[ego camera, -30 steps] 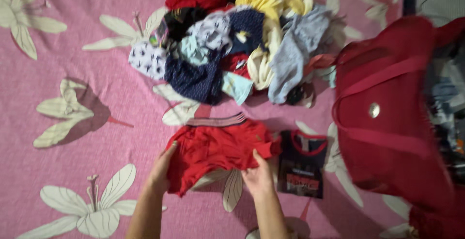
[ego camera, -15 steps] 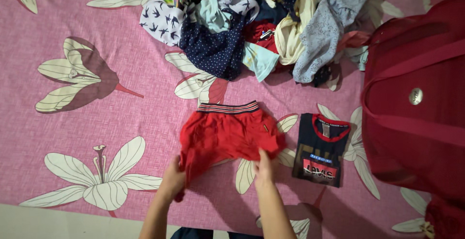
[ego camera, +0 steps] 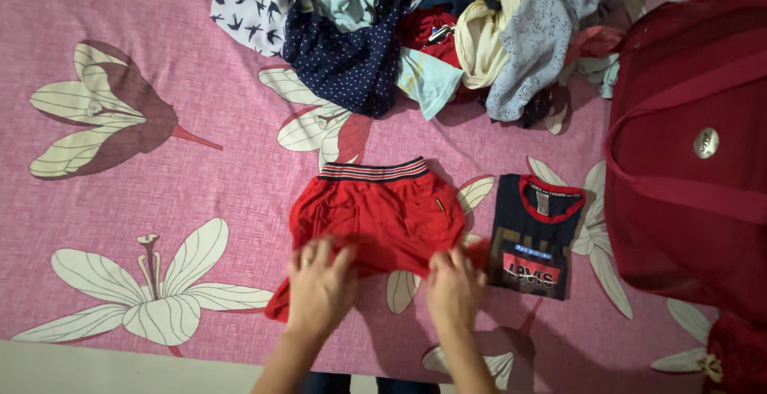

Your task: The person folds a navy blue t-shirt and red shorts on a bed, placing them into a red bag one by one along with a light blue garment.

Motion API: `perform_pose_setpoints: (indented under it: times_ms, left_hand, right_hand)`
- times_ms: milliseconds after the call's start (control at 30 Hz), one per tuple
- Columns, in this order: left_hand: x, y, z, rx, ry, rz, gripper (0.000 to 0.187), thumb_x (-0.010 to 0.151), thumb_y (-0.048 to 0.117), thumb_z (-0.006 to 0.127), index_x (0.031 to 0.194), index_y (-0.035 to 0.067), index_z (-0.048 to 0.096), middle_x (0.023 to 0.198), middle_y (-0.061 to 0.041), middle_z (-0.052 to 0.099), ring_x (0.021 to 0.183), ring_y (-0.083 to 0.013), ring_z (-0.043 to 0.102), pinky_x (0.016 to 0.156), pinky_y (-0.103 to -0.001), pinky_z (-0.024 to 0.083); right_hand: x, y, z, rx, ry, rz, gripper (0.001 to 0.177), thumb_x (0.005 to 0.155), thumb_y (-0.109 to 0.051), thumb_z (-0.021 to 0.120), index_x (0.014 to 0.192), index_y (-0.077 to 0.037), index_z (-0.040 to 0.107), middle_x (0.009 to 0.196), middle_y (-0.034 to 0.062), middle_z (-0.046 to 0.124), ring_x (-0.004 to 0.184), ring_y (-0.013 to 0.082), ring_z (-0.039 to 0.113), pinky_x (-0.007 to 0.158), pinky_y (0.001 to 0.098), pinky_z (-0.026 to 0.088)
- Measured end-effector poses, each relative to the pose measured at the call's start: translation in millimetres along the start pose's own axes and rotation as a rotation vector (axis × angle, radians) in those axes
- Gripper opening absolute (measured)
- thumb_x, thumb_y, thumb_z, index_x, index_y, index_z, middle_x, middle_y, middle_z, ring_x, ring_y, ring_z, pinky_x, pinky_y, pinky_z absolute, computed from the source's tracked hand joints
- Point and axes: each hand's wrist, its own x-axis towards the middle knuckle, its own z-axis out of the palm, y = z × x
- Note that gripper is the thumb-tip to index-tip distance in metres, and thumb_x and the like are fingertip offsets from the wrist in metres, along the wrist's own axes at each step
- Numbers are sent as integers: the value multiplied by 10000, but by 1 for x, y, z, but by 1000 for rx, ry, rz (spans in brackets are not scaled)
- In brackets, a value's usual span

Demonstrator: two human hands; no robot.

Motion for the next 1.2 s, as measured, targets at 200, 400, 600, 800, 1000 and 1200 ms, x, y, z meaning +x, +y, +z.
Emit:
perform_pose_setpoints:
  times_ms: [200,400,600,800,1000,1200]
  left_hand:
    - [7,-22,7,-377,-507,-259,287,868,353,728,1027,117,690,1021,-120,708,930,-326,694,798,-440,546]
    - [77,-68,43,-272,204,-229,559,753,310,863,1158,23,606,1031,-176,685,963,-385,653,843,-481,517]
    - [146,-72,53,-380,-290,-365,493,688,299,857,1101,93,683,1026,-145,754,946,-316,713,817,-430,549]
    - [187,23,15,-665,-155,-10,249,754,141,805,990,91,743,845,-104,724,769,-219,708,721,-362,552]
    - [211,93,-32,-1245,15,341,249,798,-78,736,997,67,705,1105,-74,656,1097,-218,650,942,-322,589]
    - [201,-10,-12,-1601,-256,-52,178,909,-65,697,1063,24,694,1043,-124,739,975,-229,725,971,-356,583]
  right_hand:
    - [13,43,1,-87,-440,140,133,957,-320,606,979,-212,679,1048,111,743,981,344,716,861,492,560]
    - [118,25,21,420,345,-221,705,764,-356,850,1268,41,557,1231,263,626,1142,424,596,960,486,472]
    - [165,30,49,619,39,-192,858,736,-313,968,1339,71,493,1337,268,556,1224,354,548,1016,455,434]
    - [87,60,-45,1110,511,-54,472,742,-64,827,1168,17,638,1124,56,698,1024,148,657,947,309,526]
    - [-24,13,-135,641,961,-100,336,843,5,830,1081,0,593,1084,113,700,958,178,657,937,296,518]
    - [-36,-58,-98,573,605,-263,503,555,13,814,1035,-41,671,1088,118,697,1058,333,627,929,440,484]
